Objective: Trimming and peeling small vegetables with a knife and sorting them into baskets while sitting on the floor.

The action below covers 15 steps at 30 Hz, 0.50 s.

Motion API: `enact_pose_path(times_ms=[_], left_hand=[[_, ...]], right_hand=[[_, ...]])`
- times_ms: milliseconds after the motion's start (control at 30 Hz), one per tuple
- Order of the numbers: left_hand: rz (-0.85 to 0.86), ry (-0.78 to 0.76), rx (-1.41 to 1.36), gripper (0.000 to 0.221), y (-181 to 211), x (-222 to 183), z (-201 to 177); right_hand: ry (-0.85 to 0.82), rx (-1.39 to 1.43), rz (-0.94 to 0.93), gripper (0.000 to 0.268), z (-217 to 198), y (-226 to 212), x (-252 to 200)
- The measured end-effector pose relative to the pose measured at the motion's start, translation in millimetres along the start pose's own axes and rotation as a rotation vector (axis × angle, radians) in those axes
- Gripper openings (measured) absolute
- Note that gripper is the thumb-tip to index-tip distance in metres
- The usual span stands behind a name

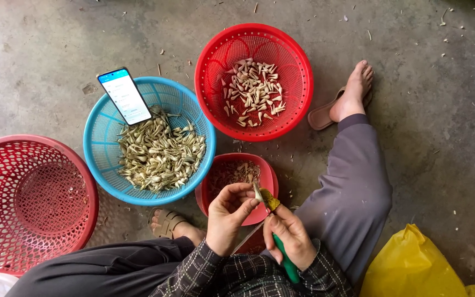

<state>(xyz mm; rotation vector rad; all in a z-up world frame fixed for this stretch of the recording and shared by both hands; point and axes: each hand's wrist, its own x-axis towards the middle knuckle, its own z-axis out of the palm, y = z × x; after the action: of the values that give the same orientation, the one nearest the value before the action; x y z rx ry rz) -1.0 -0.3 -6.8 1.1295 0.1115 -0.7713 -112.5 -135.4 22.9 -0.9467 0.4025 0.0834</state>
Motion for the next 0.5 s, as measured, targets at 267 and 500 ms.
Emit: enact_pose_path(times_ms=[267,500], left_hand=[[-0.157,-0.069,-0.170,0.028,7.8,2.4,-3.9],[-0.139,-0.070,-0.147,0.028,1.2,3.6,-7.3]], right_hand=[[0.009,0.247,-0.014,0.048,-0.7,2.1,-1.2],[0.032,0.019,-0.004,0.047,-3.1,3.8,-0.2]])
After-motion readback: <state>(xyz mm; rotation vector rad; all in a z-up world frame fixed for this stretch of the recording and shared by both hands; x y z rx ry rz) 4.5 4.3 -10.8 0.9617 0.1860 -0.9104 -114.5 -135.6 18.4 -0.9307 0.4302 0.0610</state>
